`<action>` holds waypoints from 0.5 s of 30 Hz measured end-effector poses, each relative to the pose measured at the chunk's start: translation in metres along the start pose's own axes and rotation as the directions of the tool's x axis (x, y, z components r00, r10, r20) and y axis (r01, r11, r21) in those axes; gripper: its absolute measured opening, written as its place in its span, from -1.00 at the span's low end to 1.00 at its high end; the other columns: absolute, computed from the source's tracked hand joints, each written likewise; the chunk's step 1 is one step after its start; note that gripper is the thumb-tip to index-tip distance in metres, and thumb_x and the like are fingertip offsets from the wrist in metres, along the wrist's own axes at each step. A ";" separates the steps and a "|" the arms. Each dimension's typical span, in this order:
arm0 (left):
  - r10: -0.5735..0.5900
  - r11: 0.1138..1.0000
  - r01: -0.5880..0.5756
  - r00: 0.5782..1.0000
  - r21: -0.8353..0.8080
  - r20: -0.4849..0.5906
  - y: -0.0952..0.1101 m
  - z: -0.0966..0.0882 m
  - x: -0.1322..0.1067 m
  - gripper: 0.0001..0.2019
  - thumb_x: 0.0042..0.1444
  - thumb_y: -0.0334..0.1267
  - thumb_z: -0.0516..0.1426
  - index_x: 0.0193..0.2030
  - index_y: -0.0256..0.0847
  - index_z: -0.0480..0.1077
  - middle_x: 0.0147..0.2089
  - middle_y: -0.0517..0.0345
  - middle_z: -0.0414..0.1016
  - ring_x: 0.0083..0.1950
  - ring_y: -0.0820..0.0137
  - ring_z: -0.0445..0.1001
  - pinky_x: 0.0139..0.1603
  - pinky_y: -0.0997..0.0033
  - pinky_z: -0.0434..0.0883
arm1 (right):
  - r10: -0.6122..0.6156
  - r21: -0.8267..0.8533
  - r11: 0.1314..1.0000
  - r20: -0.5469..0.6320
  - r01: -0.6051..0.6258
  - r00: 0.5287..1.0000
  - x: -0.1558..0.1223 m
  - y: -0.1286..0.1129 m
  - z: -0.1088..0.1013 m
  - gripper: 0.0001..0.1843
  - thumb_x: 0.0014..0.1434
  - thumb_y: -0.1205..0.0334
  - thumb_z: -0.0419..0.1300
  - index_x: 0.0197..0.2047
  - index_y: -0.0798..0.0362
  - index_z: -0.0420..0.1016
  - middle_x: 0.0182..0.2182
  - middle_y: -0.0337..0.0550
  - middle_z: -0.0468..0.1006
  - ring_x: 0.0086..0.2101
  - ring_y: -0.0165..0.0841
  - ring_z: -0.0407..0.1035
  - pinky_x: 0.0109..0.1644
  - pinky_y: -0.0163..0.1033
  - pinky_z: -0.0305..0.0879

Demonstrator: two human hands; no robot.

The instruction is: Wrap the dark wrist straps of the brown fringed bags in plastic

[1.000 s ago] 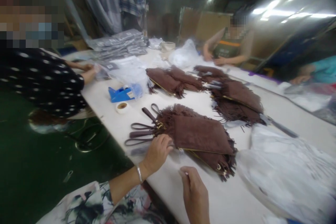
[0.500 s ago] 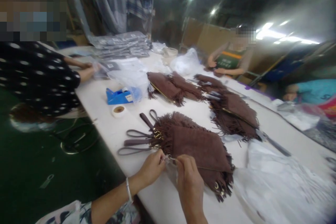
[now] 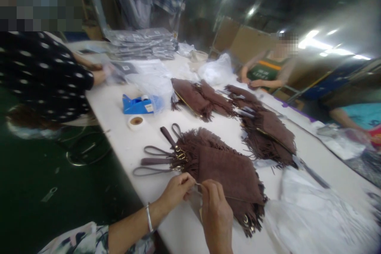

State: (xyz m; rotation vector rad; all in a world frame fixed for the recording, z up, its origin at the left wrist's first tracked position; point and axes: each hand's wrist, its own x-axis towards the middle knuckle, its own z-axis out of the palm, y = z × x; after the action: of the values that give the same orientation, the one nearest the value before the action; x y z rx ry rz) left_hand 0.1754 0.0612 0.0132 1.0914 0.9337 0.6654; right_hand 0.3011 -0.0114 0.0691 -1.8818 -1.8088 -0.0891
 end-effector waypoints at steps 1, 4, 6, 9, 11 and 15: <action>-0.022 1.000 0.022 1.000 -0.015 0.001 -0.001 -0.001 0.001 -0.64 0.13 0.06 0.11 -0.37 -0.25 0.36 -0.50 0.22 0.36 -0.54 0.49 0.29 -0.55 0.54 0.19 | -0.011 0.002 1.000 -0.012 0.011 1.000 0.000 0.000 -0.001 -0.75 0.39 0.23 -0.12 -0.13 0.00 0.38 -0.21 -0.07 0.49 -0.24 -0.31 0.46 -0.28 -0.30 0.31; -0.046 0.999 0.046 0.999 0.000 0.010 -0.007 -0.005 -0.001 -0.68 0.15 0.01 0.10 -0.37 -0.24 0.34 -0.50 0.20 0.40 -0.56 0.48 0.32 -0.56 0.53 0.17 | -0.024 0.003 1.000 -0.020 0.024 1.000 0.001 0.000 -0.004 -0.73 0.39 0.17 -0.11 -0.14 0.00 0.38 -0.22 -0.06 0.50 -0.24 -0.30 0.47 -0.27 -0.28 0.32; -0.015 0.999 0.015 1.000 0.038 0.009 -0.011 -0.008 -0.003 -0.70 0.18 -0.01 0.09 -0.36 -0.23 0.32 -0.52 0.20 0.42 -0.57 0.47 0.33 -0.56 0.52 0.15 | -0.016 0.006 1.000 -0.003 0.016 1.000 0.001 0.000 -0.006 -0.73 0.39 0.14 -0.11 -0.15 0.00 0.38 -0.23 -0.07 0.50 -0.26 -0.30 0.47 -0.26 -0.28 0.33; 0.046 0.996 -0.046 0.999 0.077 0.005 -0.011 -0.011 -0.008 -0.72 0.20 -0.03 0.08 -0.35 -0.22 0.31 -0.52 0.19 0.44 -0.53 0.43 0.38 -0.52 0.51 0.19 | -0.010 0.023 1.000 0.036 0.009 0.999 0.001 -0.001 -0.007 -0.73 0.40 0.13 -0.11 -0.16 -0.01 0.37 -0.23 -0.07 0.49 -0.27 -0.31 0.46 -0.25 -0.29 0.33; 0.072 0.992 -0.073 0.997 0.104 0.004 -0.007 -0.012 -0.010 -0.74 0.21 -0.06 0.08 -0.35 -0.21 0.31 -0.52 0.18 0.46 -0.49 0.40 0.42 -0.47 0.49 0.24 | -0.007 0.025 1.000 0.050 0.006 0.999 0.002 -0.002 -0.006 -0.74 0.39 0.13 -0.10 -0.16 -0.01 0.37 -0.23 -0.07 0.49 -0.28 -0.32 0.46 -0.26 -0.29 0.33; 0.094 0.976 -0.090 0.996 0.197 -0.012 0.002 -0.011 -0.014 -0.79 0.21 -0.13 0.08 -0.37 -0.21 0.31 -0.51 0.16 0.49 -0.46 0.37 0.45 -0.42 0.47 0.25 | -0.004 0.003 1.000 0.064 0.003 0.998 0.003 -0.002 -0.004 -0.75 0.39 0.12 -0.09 -0.15 -0.01 0.37 -0.22 -0.06 0.49 -0.27 -0.30 0.45 -0.25 -0.28 0.31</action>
State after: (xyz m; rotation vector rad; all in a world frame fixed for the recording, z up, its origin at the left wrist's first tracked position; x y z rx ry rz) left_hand 0.1587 0.0555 0.0175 1.3109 0.9869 0.6717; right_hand 0.3006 -0.0105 0.0746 -1.8994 -1.8533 -0.0278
